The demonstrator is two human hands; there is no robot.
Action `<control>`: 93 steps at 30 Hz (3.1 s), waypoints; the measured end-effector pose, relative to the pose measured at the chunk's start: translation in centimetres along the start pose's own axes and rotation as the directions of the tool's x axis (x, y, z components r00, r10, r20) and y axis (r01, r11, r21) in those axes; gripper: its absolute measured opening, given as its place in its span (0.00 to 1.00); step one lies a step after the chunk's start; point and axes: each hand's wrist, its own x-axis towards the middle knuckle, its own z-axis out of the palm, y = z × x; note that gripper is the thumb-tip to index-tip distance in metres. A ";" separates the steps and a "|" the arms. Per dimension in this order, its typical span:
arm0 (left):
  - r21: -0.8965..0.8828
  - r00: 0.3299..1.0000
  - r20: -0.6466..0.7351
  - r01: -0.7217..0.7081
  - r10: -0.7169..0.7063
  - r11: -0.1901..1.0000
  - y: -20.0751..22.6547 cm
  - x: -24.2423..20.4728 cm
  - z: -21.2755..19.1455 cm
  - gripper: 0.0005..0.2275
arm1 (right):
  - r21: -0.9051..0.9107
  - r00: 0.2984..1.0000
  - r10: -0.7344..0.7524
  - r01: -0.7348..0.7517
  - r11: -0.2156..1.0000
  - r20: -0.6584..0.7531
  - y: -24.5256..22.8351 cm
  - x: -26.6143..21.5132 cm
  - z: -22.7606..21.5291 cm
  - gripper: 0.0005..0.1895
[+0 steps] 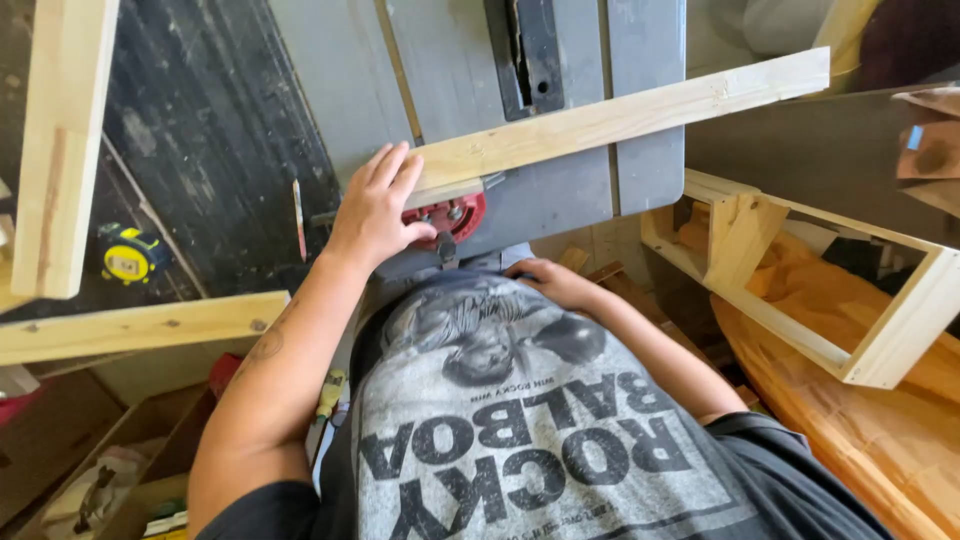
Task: Measuring and aligning wooden slats on a table saw using a tape measure and miter gauge.
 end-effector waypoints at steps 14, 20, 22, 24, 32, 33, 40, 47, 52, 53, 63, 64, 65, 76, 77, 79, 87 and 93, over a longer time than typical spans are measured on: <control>0.128 0.993 -0.020 -0.114 0.118 0.985 -4.2 -0.3 -1.8 0.34 | 0.413 0.967 0.205 -0.127 0.902 -0.150 6.1 17.5 11.6 0.21; 0.273 0.898 -0.075 0.437 -0.433 0.857 -11.7 -6.8 -3.0 0.24 | 0.415 0.957 0.210 -0.111 0.903 -0.202 1.9 19.4 14.2 0.22; 0.248 0.765 0.116 0.595 -0.633 0.765 -12.0 -8.0 -3.6 0.28 | 0.424 0.952 0.219 -0.112 0.899 -0.214 0.6 19.1 15.1 0.23; 0.211 0.834 -0.017 0.542 -0.552 0.813 -11.7 -7.8 -4.3 0.15 | 0.412 0.948 0.217 -0.106 0.905 -0.234 -0.4 19.2 14.4 0.23; 0.219 0.949 -0.245 0.254 -0.199 0.942 -11.2 -6.8 -4.3 0.16 | 0.346 0.942 0.202 -0.101 0.933 -0.269 -0.4 21.4 14.4 0.24; 0.189 0.966 -0.223 0.174 -0.131 0.966 -10.3 -6.5 -3.9 0.15 | 0.339 0.942 0.202 -0.104 0.935 -0.269 -0.3 21.6 14.4 0.24; 0.056 0.989 -0.088 -0.115 0.120 0.992 -1.0 -2.3 -3.0 0.38 | 0.289 0.937 0.210 -0.126 0.949 -0.280 0.5 21.3 14.5 0.26; 0.050 0.984 0.032 -0.177 0.175 0.983 -0.3 -0.1 -1.2 0.37 | 0.263 0.919 0.266 -0.191 0.946 -0.292 -0.4 17.2 14.6 0.27; 0.035 0.980 0.080 -0.187 0.184 0.982 -1.6 0.1 -0.5 0.36 | -0.078 0.765 -0.354 0.373 0.925 -0.538 -0.1 7.6 17.6 0.06; 0.043 0.974 0.083 -0.216 0.212 0.975 -2.1 0.3 -0.3 0.34 | -0.250 0.606 -0.382 0.294 0.923 -0.698 -0.4 6.6 17.4 0.11; 0.083 0.962 0.094 -0.262 0.255 0.961 -2.9 0.4 0.0 0.31 | -0.652 0.218 -0.623 -0.107 0.750 -0.752 -0.7 8.0 10.0 0.14; 0.080 0.962 0.087 -0.266 0.259 0.961 -2.7 0.6 -0.1 0.31 | -0.656 0.216 -0.626 -0.112 0.746 -0.749 -0.5 7.2 6.2 0.14; 0.079 0.967 0.085 -0.248 0.241 0.966 -2.5 0.4 -0.2 0.30 | -0.694 0.173 -0.674 -0.250 0.675 -0.718 -0.4 6.3 2.6 0.11; 0.051 0.968 0.108 -0.234 0.228 0.971 -0.6 -0.4 -3.0 0.25 | -0.836 0.787 -0.356 -0.344 0.427 -0.505 -5.1 1.0 -17.3 0.52; 0.034 0.968 0.047 -0.250 0.248 0.968 -0.4 -0.6 -3.3 0.24 | -0.881 0.770 -0.452 -0.299 0.368 -0.450 -4.5 1.3 -18.2 0.43; 0.021 0.964 -0.017 -0.265 0.266 0.964 0.5 -1.3 -4.9 0.24 | -0.919 0.745 -0.544 -0.255 0.300 -0.385 -4.6 0.8 -18.9 0.35; -0.093 0.866 -0.381 -0.384 0.323 0.919 5.7 -4.0 -10.9 0.07 | -0.723 0.508 -0.575 -0.147 0.675 -0.641 -14.4 -8.8 -11.1 0.34; -0.168 0.931 -0.325 -0.229 0.165 0.959 12.9 -1.0 -12.4 0.19 | -0.488 0.061 -0.541 0.354 0.798 -0.839 -23.7 -10.4 -4.0 0.30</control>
